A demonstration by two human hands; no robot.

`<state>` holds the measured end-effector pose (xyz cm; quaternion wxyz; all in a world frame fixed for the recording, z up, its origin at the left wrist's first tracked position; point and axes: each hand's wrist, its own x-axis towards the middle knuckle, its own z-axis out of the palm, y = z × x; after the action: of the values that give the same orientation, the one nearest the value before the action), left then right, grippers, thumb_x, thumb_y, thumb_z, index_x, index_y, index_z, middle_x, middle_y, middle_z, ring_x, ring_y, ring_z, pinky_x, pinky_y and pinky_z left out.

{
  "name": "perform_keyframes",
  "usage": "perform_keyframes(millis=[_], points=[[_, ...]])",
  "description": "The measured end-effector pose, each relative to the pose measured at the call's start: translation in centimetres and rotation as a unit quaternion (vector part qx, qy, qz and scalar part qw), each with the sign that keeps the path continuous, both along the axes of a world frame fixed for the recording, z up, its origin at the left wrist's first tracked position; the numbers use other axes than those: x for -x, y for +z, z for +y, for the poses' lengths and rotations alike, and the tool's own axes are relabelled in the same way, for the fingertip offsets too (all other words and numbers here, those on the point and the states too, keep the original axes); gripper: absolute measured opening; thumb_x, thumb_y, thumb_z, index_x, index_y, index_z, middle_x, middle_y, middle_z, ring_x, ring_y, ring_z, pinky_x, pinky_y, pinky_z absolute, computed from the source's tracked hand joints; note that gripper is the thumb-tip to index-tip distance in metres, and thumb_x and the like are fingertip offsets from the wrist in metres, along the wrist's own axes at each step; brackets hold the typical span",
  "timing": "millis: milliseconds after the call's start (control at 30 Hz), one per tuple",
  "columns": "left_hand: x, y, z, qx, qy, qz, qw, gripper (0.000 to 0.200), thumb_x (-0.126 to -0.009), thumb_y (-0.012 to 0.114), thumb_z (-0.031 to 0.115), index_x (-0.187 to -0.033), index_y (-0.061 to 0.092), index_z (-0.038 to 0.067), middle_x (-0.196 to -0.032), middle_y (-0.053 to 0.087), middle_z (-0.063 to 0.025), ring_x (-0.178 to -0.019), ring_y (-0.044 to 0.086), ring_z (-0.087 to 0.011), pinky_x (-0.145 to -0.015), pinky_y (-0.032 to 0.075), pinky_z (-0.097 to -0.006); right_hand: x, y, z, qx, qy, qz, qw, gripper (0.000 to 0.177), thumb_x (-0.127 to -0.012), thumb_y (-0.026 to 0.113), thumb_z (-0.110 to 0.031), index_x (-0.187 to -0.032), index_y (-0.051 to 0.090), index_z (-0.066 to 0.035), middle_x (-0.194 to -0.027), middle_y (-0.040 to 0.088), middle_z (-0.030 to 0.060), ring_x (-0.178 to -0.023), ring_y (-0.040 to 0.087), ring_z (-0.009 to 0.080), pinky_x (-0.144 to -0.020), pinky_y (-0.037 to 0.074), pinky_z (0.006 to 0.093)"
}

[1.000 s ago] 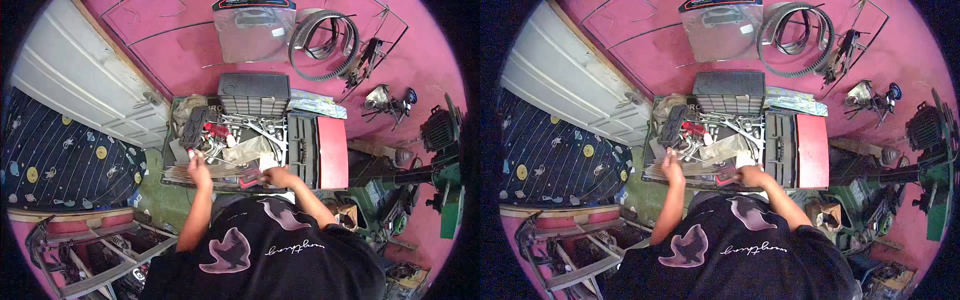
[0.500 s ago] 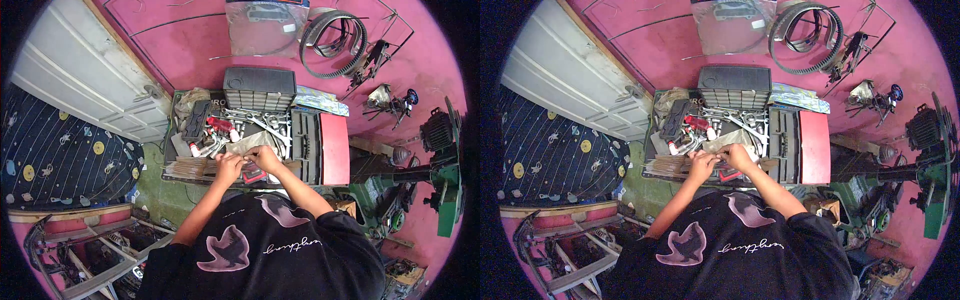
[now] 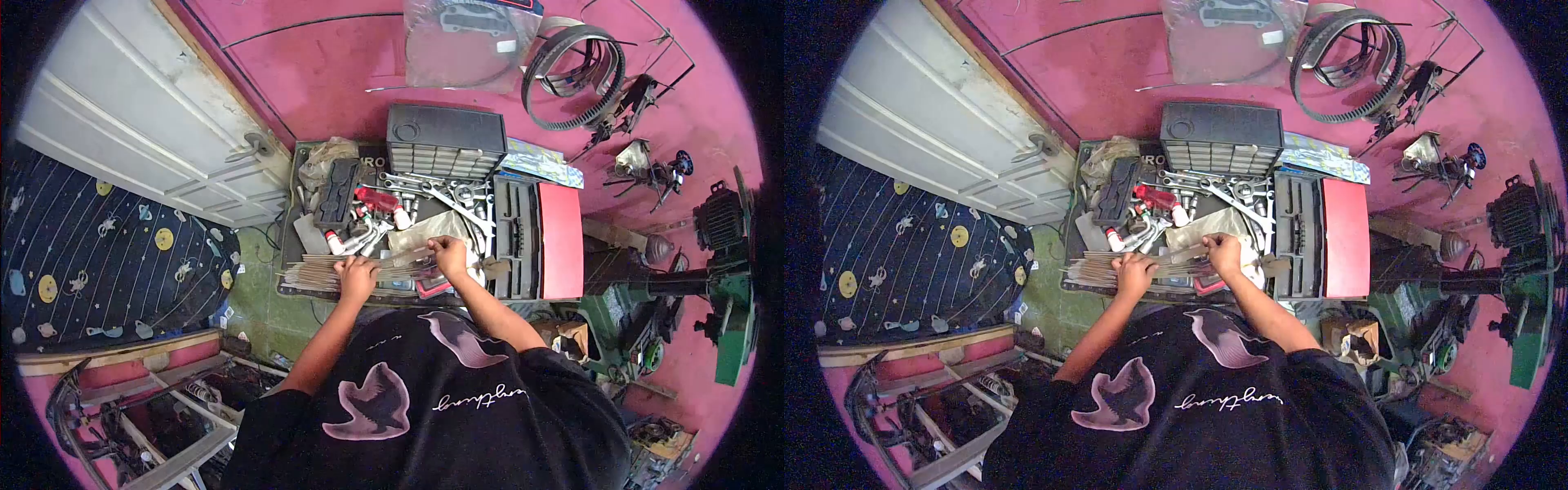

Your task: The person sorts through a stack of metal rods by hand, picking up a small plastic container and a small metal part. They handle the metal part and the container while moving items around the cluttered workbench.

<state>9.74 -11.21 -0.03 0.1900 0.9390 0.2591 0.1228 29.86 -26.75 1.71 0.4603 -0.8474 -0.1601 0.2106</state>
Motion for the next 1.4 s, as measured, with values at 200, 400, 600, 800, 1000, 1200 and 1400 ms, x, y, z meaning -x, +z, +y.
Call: perform_keyframes(millis=[200,400,600,800,1000,1200,1400], points=[[0.4,0.0,0.6,-0.051,0.004,0.049,0.997,0.029,-0.077,0.075,0.034,-0.097,0.072,0.013,-0.096,0.066,-0.0035,-0.101,0.055,-0.0224,-0.088,0.031,-0.0471,1.1,-1.8,1.1,0.057,0.001,0.012,0.998,0.016,-0.083,0.076,-0.018,-0.087,0.076,-0.003,-0.074,0.072,0.0112,-0.063,0.066,0.0153,-0.062,0.052,0.0323],[0.7,0.9,0.9,-0.062,-0.018,0.035,0.997,0.031,-0.077,0.074,0.036,-0.095,0.071,0.01,-0.101,0.063,-0.0042,-0.108,0.049,-0.024,-0.092,0.029,-0.0504,2.6,-4.1,2.0,0.092,0.024,0.009,0.995,0.02,-0.084,0.076,-0.023,-0.087,0.076,-0.003,-0.077,0.072,0.0147,-0.065,0.068,0.0195,-0.066,0.052,0.0348],[1.5,0.4,1.9,-0.026,-0.02,0.06,0.998,0.033,-0.077,0.074,0.037,-0.099,0.072,0.012,-0.103,0.062,-0.0047,-0.109,0.048,-0.0245,-0.092,0.029,-0.0516,4.6,-4.1,3.1,0.134,0.078,-0.037,0.987,0.027,-0.087,0.068,-0.035,-0.094,0.077,-0.011,-0.083,0.071,0.017,-0.076,0.069,0.0355,-0.074,0.053,0.0461],[2.2,0.4,2.8,-0.013,-0.047,0.049,0.998,0.028,-0.078,0.073,0.034,-0.102,0.074,0.02,-0.104,0.063,-0.0021,-0.109,0.049,-0.024,-0.092,0.029,-0.0501,6.1,-3.9,3.8,0.208,0.159,-0.171,0.95,0.025,-0.085,0.067,-0.023,-0.106,0.074,-0.012,-0.091,0.071,0.0187,-0.085,0.068,0.0372,-0.081,0.054,0.045],[2.5,-0.3,3.7,0.003,-0.079,0.045,0.996,0.023,-0.081,0.069,0.025,-0.103,0.074,0.021,-0.103,0.066,0.0005,-0.106,0.051,-0.0225,-0.091,0.03,-0.0482,6.0,-4.2,4.1,0.17,0.149,-0.151,0.962,0.033,-0.079,0.068,-0.014,-0.111,0.067,-0.007,-0.092,0.071,0.0189,-0.093,0.066,0.0376,-0.083,0.053,0.0475],[4.2,0.6,6.5,-0.049,0.052,0.0,0.997,0.018,-0.082,0.064,0.014,-0.098,0.072,0.015,-0.1,0.067,-0.0019,-0.102,0.053,-0.0244,-0.088,0.033,-0.0464,6.9,-1.4,5.1,0.191,0.121,-0.245,0.943,0.03,-0.08,0.068,-0.019,-0.108,0.064,-0.01,-0.098,0.067,0.0143,-0.097,0.061,0.034,-0.084,0.047,0.0477],[7.3,0.7,9.3,-0.043,0.048,0.043,0.997,0.017,-0.078,0.067,0.015,-0.094,0.071,0.013,-0.096,0.063,-0.0027,-0.101,0.053,-0.0246,-0.086,0.034,-0.0462,9.8,-1.1,9.7,0.14,0.298,-0.28,0.902,0.028,-0.08,0.07,-0.025,-0.106,0.067,-0.015,-0.101,0.067,0.0062,-0.104,0.058,0.0284,-0.085,0.041,0.048]])
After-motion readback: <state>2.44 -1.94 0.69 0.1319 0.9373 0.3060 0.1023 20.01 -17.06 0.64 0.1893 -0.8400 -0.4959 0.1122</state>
